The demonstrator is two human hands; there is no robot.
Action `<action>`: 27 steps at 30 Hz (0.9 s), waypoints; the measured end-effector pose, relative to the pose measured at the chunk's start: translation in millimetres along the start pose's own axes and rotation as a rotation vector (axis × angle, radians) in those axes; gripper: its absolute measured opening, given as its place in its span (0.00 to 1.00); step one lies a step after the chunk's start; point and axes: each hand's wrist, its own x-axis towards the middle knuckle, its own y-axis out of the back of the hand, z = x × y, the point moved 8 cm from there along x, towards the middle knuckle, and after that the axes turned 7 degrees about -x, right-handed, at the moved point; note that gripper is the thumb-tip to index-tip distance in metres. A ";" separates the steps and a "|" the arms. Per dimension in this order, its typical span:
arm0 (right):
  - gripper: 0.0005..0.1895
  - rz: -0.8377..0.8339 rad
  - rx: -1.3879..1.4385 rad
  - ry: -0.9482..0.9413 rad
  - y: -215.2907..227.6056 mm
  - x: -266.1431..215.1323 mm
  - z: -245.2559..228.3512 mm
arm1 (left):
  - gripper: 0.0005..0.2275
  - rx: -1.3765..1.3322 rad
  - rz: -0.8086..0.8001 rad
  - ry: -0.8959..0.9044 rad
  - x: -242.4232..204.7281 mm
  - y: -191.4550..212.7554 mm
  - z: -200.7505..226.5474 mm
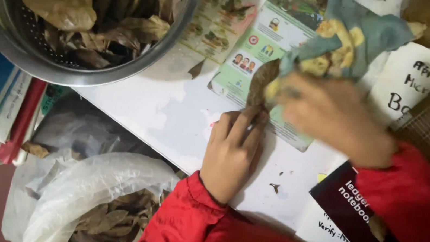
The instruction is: Cleaning dried leaves by rubbing each one with a cloth on a flat surface
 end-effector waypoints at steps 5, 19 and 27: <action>0.02 0.010 -0.405 -0.192 -9.6 -19.1 34.1 | 0.12 0.061 -0.014 0.018 -6.7 -3.6 0.2; 0.12 -0.177 -0.123 -0.289 -16.8 -10.2 27.5 | 0.12 0.084 0.031 0.018 -12.8 3.5 10.7; 0.08 -0.012 -0.259 -0.291 2.5 -13.8 17.4 | 0.15 0.249 0.053 0.110 -31.7 5.4 13.6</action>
